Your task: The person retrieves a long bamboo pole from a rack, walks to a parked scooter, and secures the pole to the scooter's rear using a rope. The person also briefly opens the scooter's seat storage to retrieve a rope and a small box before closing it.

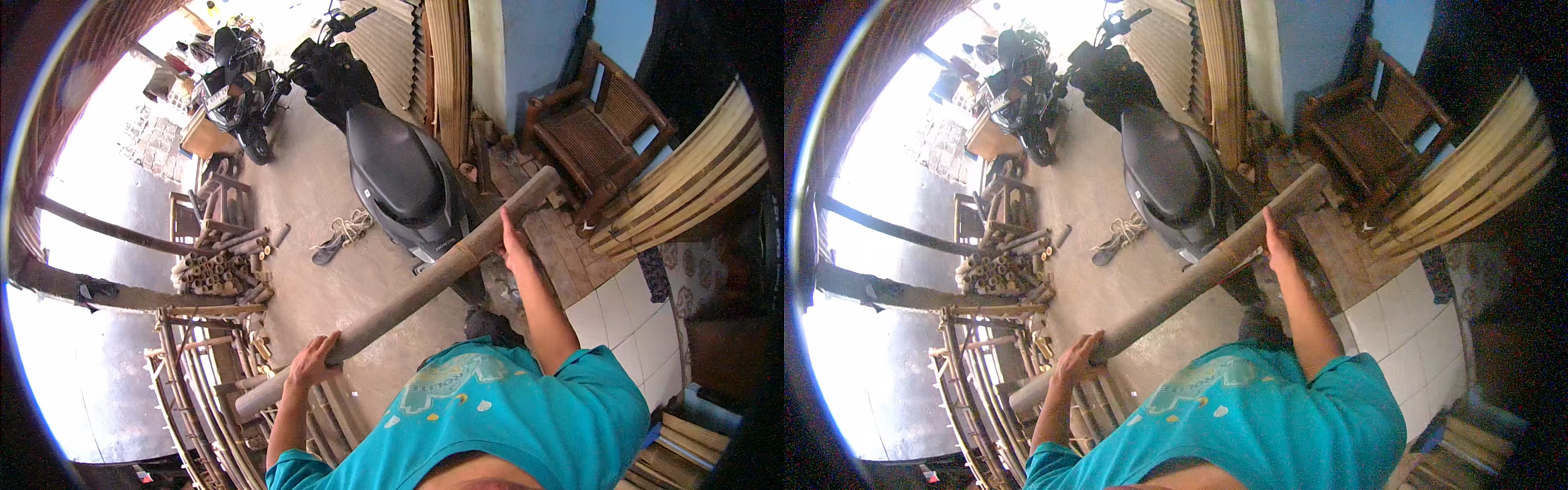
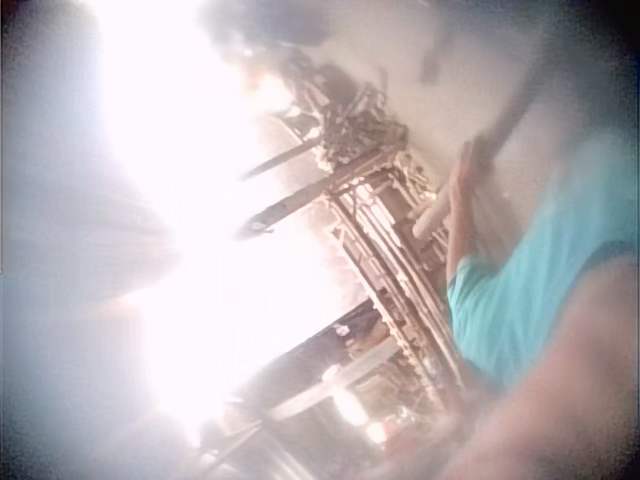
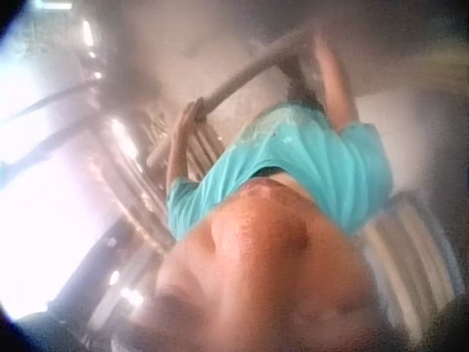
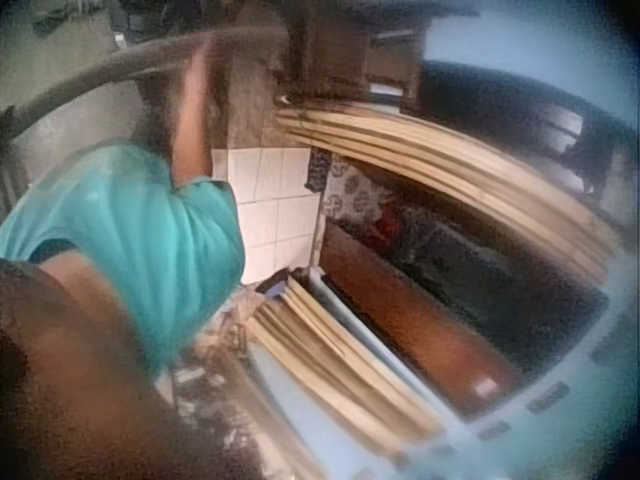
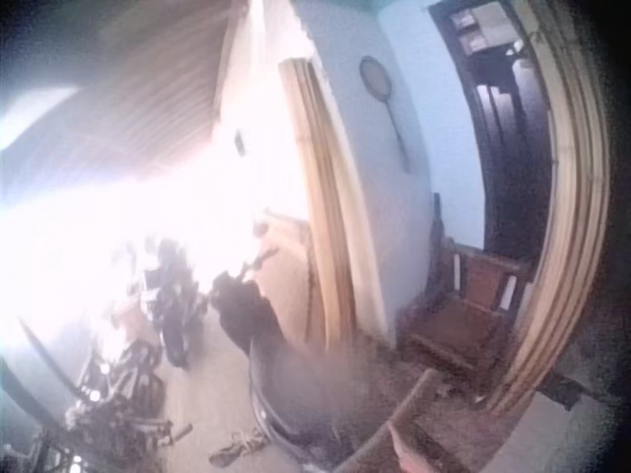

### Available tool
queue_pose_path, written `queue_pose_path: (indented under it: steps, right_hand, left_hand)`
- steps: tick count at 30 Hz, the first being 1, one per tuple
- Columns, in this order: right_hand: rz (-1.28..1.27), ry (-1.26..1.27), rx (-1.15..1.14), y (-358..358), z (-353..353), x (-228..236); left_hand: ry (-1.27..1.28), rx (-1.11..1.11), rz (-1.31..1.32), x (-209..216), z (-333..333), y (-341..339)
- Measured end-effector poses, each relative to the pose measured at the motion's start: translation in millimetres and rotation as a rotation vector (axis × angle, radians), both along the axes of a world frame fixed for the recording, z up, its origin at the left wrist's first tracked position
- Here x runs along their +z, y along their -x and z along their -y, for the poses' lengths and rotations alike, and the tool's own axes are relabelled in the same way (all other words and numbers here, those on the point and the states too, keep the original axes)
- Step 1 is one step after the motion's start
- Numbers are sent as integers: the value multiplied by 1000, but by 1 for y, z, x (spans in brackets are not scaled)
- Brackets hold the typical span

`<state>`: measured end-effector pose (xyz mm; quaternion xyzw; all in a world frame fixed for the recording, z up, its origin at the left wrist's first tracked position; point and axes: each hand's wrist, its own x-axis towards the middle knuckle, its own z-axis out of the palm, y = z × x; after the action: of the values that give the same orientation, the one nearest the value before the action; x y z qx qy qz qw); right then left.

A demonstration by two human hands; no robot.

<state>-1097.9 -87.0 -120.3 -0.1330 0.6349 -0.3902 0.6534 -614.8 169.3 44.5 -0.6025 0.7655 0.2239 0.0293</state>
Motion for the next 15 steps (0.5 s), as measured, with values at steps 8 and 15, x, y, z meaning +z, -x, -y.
queue_pose_path:
  steps: [8, 15]
  right_hand:
    - [-176, 281, -229, -35, 54, 33]
    - [-370, 191, -89, -74, 111, 4]
  left_hand:
    - [125, 185, 61, -20, 94, -38]
    - [14, 254, 63, -39, 151, -90]
